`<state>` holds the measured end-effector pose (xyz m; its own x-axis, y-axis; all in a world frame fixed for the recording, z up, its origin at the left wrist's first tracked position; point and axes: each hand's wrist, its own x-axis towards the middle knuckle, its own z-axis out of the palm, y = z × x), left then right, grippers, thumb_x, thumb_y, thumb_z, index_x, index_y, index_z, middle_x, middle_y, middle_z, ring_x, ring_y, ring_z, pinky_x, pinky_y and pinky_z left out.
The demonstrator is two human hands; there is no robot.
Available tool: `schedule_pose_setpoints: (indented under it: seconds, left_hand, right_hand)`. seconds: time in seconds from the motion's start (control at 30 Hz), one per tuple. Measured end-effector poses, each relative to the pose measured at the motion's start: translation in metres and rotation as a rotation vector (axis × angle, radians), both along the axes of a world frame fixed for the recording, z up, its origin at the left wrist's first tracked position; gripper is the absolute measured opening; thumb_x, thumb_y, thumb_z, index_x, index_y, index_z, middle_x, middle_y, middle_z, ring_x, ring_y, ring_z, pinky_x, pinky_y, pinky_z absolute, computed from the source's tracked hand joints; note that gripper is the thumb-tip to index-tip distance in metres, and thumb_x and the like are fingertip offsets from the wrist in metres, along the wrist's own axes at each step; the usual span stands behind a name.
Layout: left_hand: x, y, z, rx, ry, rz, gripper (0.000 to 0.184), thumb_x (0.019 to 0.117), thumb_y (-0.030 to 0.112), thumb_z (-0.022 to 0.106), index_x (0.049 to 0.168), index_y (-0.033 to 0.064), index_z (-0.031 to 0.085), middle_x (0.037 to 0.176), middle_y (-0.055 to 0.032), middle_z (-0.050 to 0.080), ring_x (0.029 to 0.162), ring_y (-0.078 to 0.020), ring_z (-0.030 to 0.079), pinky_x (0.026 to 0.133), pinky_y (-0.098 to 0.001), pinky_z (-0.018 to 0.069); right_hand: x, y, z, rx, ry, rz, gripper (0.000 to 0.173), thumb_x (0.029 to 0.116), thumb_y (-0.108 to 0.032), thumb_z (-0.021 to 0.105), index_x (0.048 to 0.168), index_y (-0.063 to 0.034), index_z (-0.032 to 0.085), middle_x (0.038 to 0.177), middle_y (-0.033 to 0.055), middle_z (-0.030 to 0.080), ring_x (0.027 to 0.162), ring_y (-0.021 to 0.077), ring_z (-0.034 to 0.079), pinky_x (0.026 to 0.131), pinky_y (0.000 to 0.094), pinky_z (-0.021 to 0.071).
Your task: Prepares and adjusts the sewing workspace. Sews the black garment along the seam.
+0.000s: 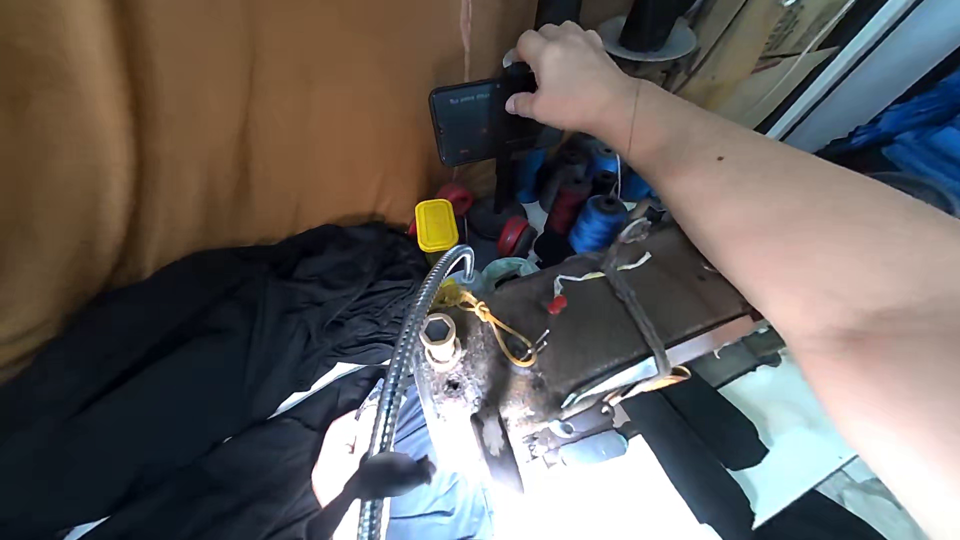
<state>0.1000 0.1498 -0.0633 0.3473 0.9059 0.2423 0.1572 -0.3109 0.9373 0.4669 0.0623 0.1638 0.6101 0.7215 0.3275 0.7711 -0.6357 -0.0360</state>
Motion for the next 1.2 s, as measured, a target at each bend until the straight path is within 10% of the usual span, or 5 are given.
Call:
schedule_pose_setpoints:
  seconds: [0.33, 0.67, 0.93, 1.07, 1.2]
  left_hand:
    - [0.000, 0.000, 0.001, 0.016, 0.001, 0.030, 0.026, 0.0967, 0.009, 0.066, 0.103, -0.0153, 0.065, 0.086, -0.0052, 0.070, 0.079, 0.0117, 0.060, 0.079, -0.0096, 0.0507]
    - [0.001, -0.008, 0.007, 0.003, 0.023, 0.042, 0.019, 0.0988, 0.003, 0.057, 0.085, -0.0093, 0.062, 0.071, 0.0020, 0.059, 0.066, 0.0114, 0.053, 0.066, -0.0075, 0.0456]
    - [-0.005, 0.004, -0.009, 0.045, -0.002, -0.047, 0.023, 0.1010, 0.013, 0.059, 0.091, -0.0065, 0.064, 0.067, 0.0041, 0.059, 0.056, 0.0064, 0.056, 0.056, -0.0129, 0.0503]
    - [-0.011, 0.017, -0.028, -0.130, -0.083, -0.119, 0.014, 0.1015, 0.015, 0.062, 0.100, 0.0013, 0.066, 0.070, 0.0051, 0.063, 0.055, -0.0017, 0.059, 0.054, -0.0207, 0.0535]
    - [-0.008, 0.013, -0.021, -0.187, -0.129, -0.090, 0.015, 0.1016, 0.018, 0.061, 0.102, 0.0029, 0.064, 0.074, 0.0064, 0.063, 0.058, -0.0006, 0.059, 0.057, -0.0199, 0.0537]
  right_hand:
    - [0.003, -0.003, -0.001, -0.003, -0.010, 0.022, 0.053, 0.1009, -0.036, 0.060, 0.141, -0.0023, 0.054, 0.138, 0.0259, 0.057, 0.136, 0.0448, 0.047, 0.109, 0.0635, 0.0342]
    - [0.003, -0.014, 0.008, 0.071, 0.006, 0.002, 0.047, 0.1055, -0.029, 0.051, 0.143, 0.0003, 0.054, 0.144, 0.0264, 0.054, 0.140, 0.0446, 0.045, 0.113, 0.0642, 0.0325]
    - [-0.083, -0.105, 0.038, 0.113, 0.076, -0.138, 0.039, 0.1083, -0.027, 0.048, 0.114, 0.0065, 0.067, 0.111, 0.0325, 0.065, 0.108, 0.0490, 0.062, 0.091, 0.0712, 0.0431]
    - [-0.180, -0.201, -0.016, 0.572, 0.078, 0.258, 0.034, 0.1063, -0.038, 0.050, 0.104, -0.0098, 0.068, 0.096, -0.0037, 0.067, 0.088, 0.0040, 0.065, 0.083, 0.0286, 0.0565]
    - [-0.285, -0.203, -0.125, 0.583, 0.710, 0.607, 0.013, 0.0958, -0.023, 0.065, 0.094, -0.0117, 0.071, 0.089, -0.0073, 0.071, 0.082, -0.0004, 0.067, 0.074, 0.0189, 0.0592]
